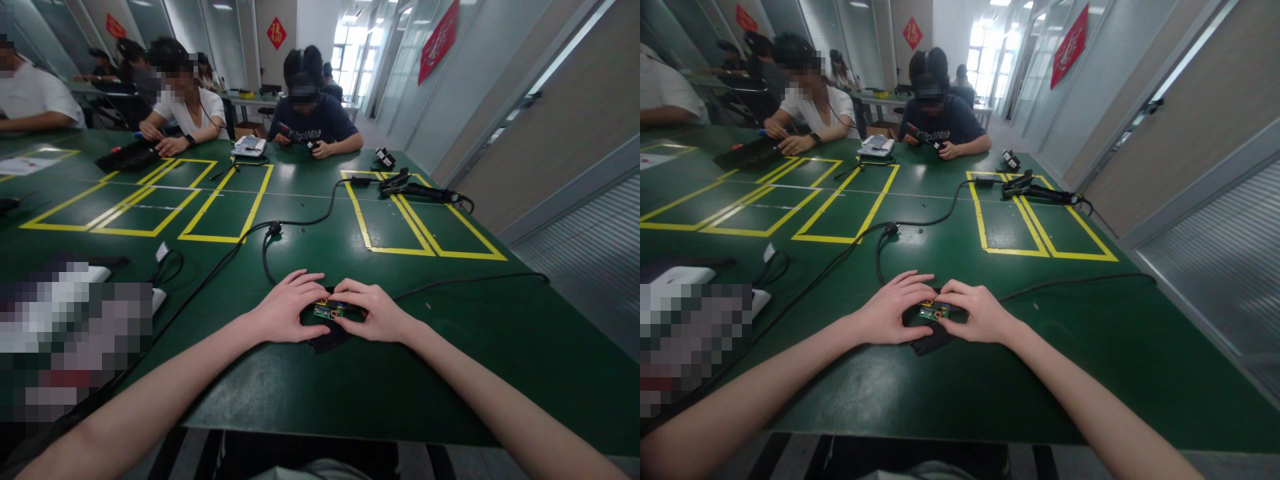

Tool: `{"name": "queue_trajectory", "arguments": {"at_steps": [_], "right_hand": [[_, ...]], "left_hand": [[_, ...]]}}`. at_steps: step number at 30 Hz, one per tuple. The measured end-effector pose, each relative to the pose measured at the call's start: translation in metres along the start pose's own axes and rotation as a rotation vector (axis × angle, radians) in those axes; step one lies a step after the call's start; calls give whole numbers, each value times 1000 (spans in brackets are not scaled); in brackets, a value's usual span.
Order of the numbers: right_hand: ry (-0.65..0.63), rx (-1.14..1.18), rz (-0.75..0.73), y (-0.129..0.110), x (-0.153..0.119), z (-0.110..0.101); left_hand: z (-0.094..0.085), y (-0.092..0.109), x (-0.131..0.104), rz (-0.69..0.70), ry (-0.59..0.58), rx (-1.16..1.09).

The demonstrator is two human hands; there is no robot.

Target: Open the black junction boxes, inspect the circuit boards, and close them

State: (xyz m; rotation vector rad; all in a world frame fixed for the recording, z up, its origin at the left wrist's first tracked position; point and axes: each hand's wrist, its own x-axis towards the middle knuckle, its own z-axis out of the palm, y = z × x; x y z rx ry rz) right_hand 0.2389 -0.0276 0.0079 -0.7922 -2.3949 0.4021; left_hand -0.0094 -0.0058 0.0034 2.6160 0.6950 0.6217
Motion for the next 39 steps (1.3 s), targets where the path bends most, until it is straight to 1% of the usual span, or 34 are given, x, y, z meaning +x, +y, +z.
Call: {"name": "queue_trajectory", "arguments": {"at_steps": [4, 9, 12, 18, 25, 30, 39], "right_hand": [[8, -21, -24, -4, -1, 2], [-27, -21, 13, -6, -1, 3], [-18, 1, 26, -5, 0, 4], [9, 3, -25, -6, 0, 5], [-2, -79, 4, -5, 1, 4], [13, -83, -43, -4, 0, 6], [-35, -51, 55, -1, -2, 10]], "left_hand": [[-1, 0, 0, -10, -6, 9], [-4, -6, 1, 6, -12, -4], [-6, -10, 1, 31, -7, -34], [-8, -14, 0, 19, 4, -85], [-6, -12, -1, -9, -31, 15], [-5, -8, 0, -51, -6, 35], [-8, -7, 3, -70, 8, -13]]}}
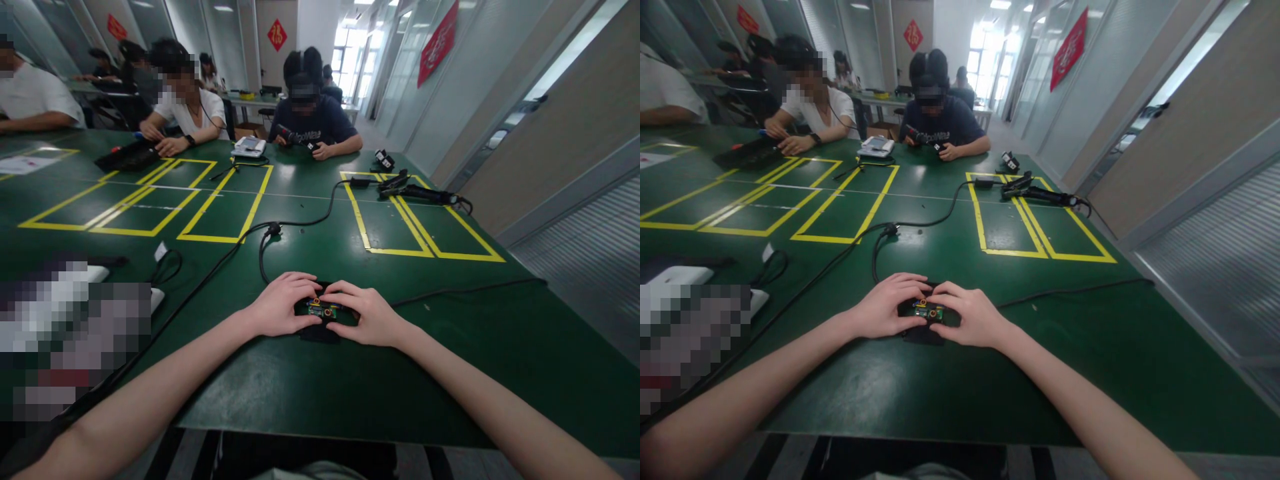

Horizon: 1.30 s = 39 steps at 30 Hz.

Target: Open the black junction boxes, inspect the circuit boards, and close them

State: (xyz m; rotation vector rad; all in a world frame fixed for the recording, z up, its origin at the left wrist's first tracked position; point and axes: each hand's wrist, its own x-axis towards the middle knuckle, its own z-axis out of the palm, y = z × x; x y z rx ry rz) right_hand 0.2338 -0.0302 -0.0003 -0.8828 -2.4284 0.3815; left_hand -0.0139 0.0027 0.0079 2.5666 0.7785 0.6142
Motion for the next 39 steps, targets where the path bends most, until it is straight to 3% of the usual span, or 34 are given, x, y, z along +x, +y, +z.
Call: {"name": "queue_trajectory", "arguments": {"at_steps": [7, 12, 18, 27, 39], "right_hand": [[51, 14, 106, -3, 3, 6], [44, -86, 166, -5, 5, 7], [35, -86, 159, -3, 5, 4], [75, -32, 134, -1, 5, 6], [6, -54, 218, 10, -1, -19]], "left_hand": [[3, -4, -1, -19, 65, 18], [-8, -9, 0, 5, 116, -2], [-18, -16, -4, -56, 21, -8], [-18, -17, -3, -161, -81, 47], [-22, -20, -4, -169, -33, -30]]}}
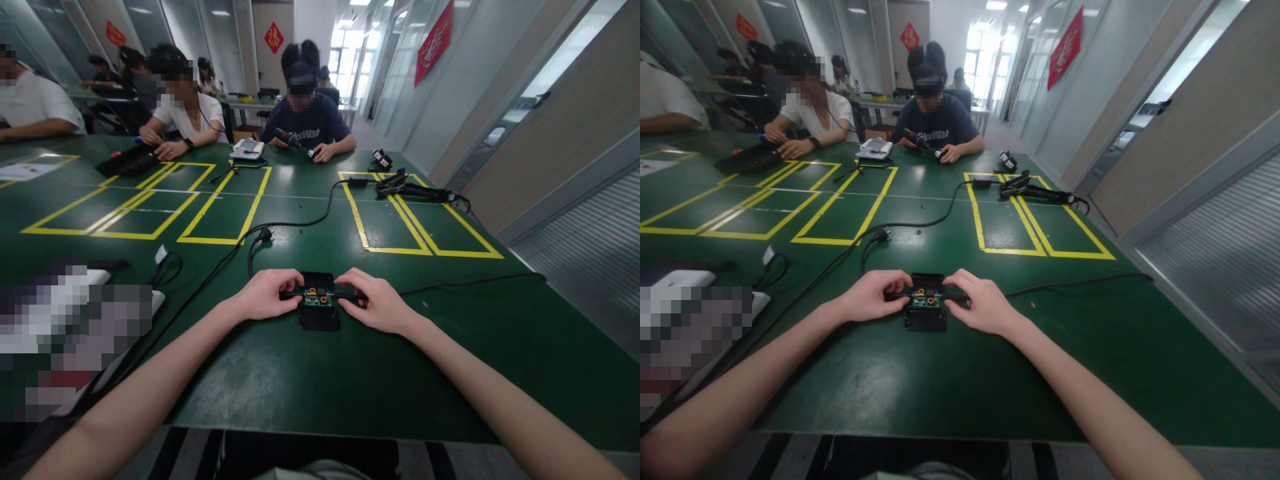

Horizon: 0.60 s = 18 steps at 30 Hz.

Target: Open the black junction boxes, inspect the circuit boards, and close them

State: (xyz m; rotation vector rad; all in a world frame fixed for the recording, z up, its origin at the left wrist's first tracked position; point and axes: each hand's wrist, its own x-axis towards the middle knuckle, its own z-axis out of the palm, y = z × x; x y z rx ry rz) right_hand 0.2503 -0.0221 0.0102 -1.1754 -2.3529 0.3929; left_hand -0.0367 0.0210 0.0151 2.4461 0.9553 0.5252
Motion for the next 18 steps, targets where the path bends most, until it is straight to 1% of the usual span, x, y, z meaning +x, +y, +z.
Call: {"name": "queue_trajectory", "arguments": {"at_steps": [3, 6, 9, 11, 15, 18], "right_hand": [[-61, -65, 28, 10, 0, -2], [-63, -87, 46, 15, 0, -4], [-28, -69, 43, 11, -1, -6], [-30, -43, 34, 7, -2, -8], [-101, -8, -7, 2, -3, -9], [-138, -13, -17, 2, -3, -8]], "left_hand": [[-3, 1, 0, -5, -3, -11], [-7, 4, 2, -22, -22, -67], [-10, 9, 2, -34, -51, -169], [-12, 12, 2, -52, -88, -246], [-12, 13, 1, -100, -174, -337], [-10, 13, 1, -103, -190, -339]]}}
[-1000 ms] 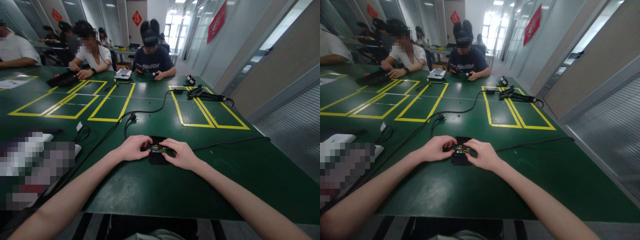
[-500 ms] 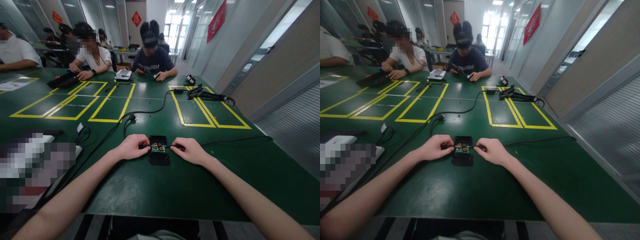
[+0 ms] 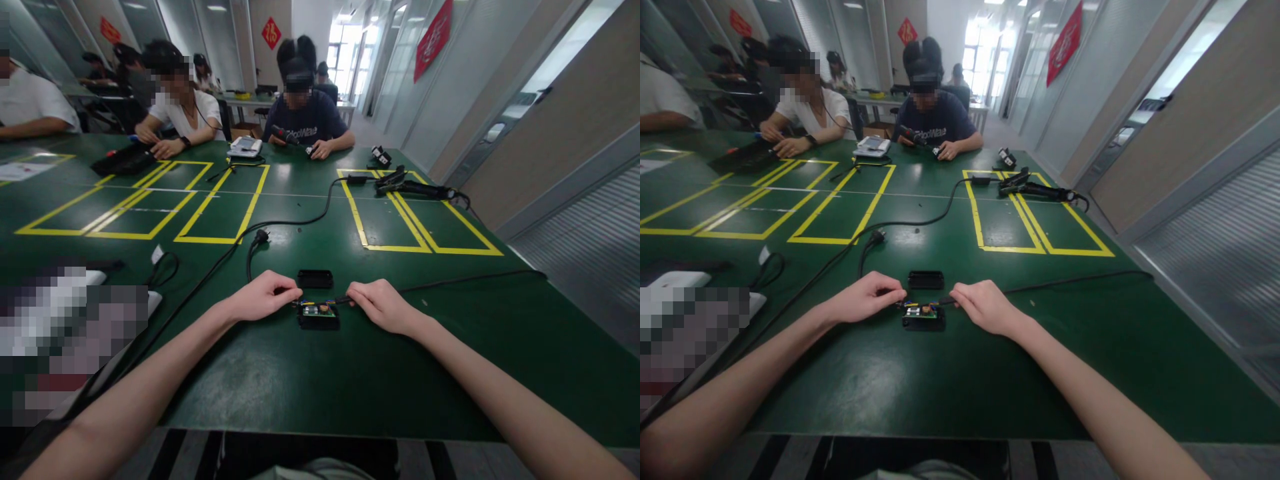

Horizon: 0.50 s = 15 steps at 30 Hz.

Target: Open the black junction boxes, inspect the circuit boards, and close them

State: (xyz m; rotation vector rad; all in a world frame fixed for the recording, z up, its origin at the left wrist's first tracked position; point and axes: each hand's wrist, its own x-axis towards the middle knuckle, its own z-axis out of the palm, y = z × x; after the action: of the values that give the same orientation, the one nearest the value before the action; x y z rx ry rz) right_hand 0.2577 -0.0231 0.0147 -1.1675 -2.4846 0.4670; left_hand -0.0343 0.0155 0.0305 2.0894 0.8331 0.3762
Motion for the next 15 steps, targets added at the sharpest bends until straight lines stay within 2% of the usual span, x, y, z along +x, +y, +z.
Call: {"name": "queue_trajectory", "arguments": {"at_steps": [8, 15], "right_hand": [[-37, -37, 15, 3, 0, 0], [-26, -49, 33, 8, 2, 1]], "left_hand": [[6, -1, 2, -7, 24, 128], [9, -7, 3, 31, 131, 464]]}}
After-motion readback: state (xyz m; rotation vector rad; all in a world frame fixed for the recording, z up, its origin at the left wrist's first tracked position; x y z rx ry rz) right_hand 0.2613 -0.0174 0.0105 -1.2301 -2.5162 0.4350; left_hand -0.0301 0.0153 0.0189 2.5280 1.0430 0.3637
